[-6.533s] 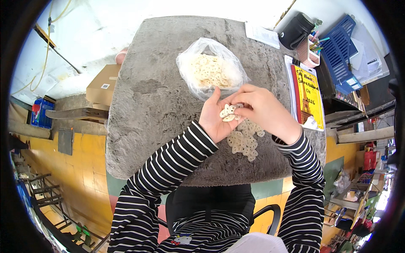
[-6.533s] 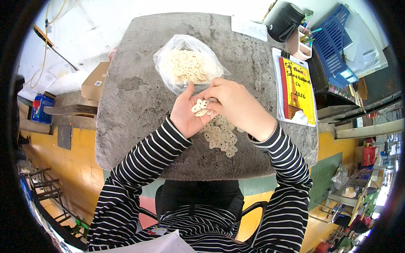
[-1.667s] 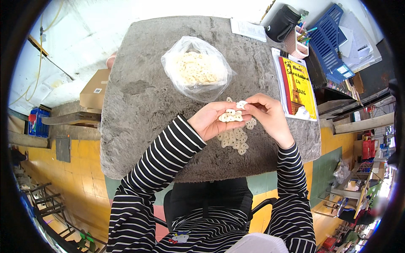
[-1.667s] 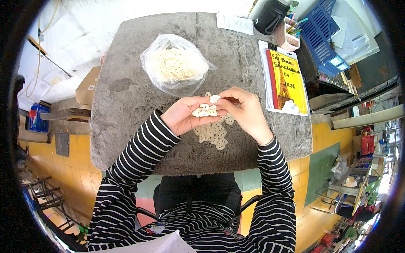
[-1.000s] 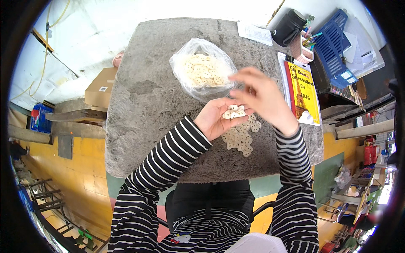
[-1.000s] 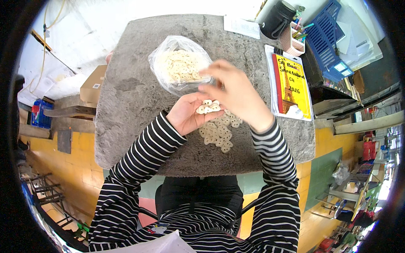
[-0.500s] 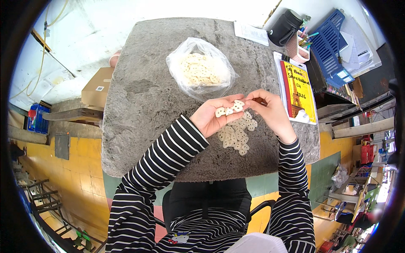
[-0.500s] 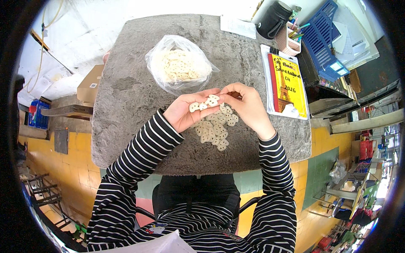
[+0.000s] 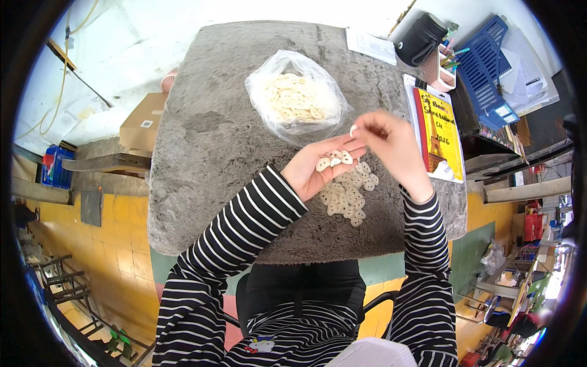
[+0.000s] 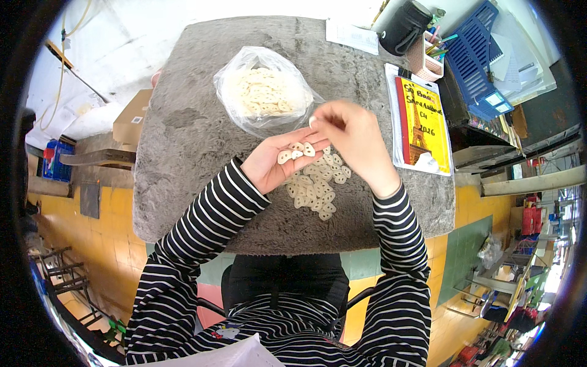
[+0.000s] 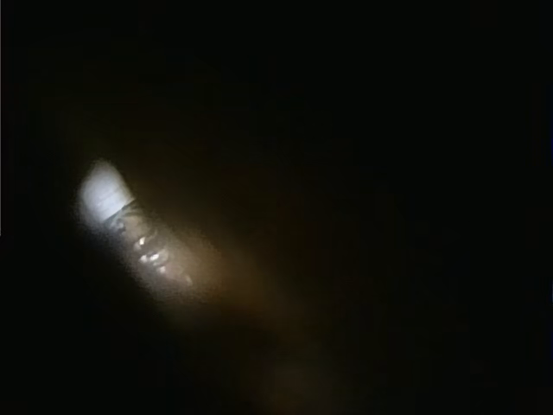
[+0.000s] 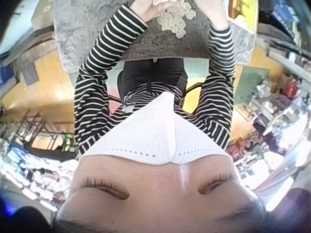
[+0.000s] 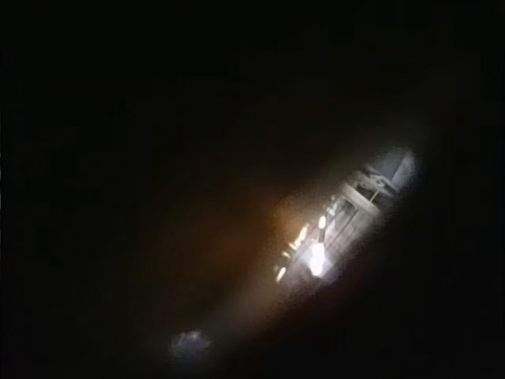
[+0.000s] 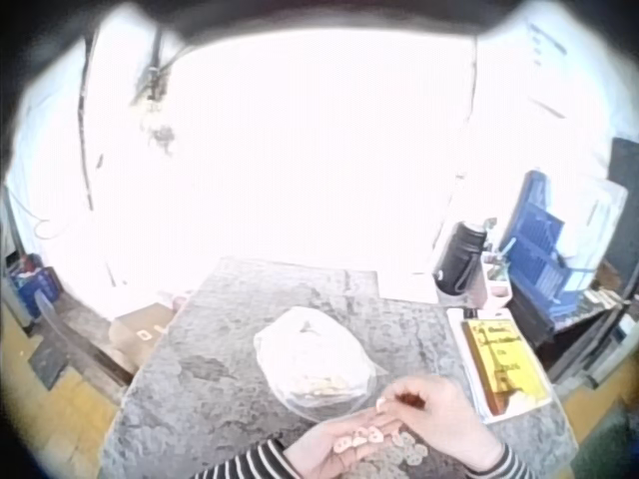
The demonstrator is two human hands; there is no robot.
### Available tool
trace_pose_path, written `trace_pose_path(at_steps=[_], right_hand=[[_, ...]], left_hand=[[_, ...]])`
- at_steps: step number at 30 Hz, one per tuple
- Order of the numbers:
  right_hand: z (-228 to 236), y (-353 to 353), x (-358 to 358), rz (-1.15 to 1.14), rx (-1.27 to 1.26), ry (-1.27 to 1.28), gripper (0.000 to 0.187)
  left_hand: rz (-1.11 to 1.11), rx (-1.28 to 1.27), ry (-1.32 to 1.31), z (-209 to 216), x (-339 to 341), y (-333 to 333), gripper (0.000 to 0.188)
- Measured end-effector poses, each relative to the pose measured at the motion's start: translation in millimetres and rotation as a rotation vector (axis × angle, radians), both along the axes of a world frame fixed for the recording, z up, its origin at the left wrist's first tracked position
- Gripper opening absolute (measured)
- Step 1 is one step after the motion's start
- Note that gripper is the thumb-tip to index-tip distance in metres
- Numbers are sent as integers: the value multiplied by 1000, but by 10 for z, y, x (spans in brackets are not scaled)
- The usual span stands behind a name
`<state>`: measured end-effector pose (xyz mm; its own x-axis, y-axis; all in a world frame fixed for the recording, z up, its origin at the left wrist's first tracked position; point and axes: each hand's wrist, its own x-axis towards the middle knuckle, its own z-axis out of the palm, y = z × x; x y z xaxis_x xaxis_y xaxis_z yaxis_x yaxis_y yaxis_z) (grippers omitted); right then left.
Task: The person sits at a table and repeatedly picks up small white circular pieces from a plastic bag, inspects them, and places them on a gray cloth. The person then gathers the pieces back into the bag and seals it.
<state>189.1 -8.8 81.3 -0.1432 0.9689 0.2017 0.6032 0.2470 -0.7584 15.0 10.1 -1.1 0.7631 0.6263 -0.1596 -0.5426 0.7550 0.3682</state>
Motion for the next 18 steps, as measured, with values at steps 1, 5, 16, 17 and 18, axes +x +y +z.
trace_pose_path(at_steps=[1,5,16,17,18], right_hand=[[61,83,-25,5,23,-11,13],[242,449,-316,119,171,-17,19],[-84,-153,-216,59,27,-99,24],[-142,-179,-201,40,5,-70,22],[-192,-195,-197,25,-15,-41,20]], left_hand=[[4,-48,-74,2,-4,5,50],[-13,-81,-118,36,-30,11,70],[103,43,-92,-41,-27,3,44],[108,33,-87,-64,-5,-3,42],[114,15,-59,-81,10,-11,40]])
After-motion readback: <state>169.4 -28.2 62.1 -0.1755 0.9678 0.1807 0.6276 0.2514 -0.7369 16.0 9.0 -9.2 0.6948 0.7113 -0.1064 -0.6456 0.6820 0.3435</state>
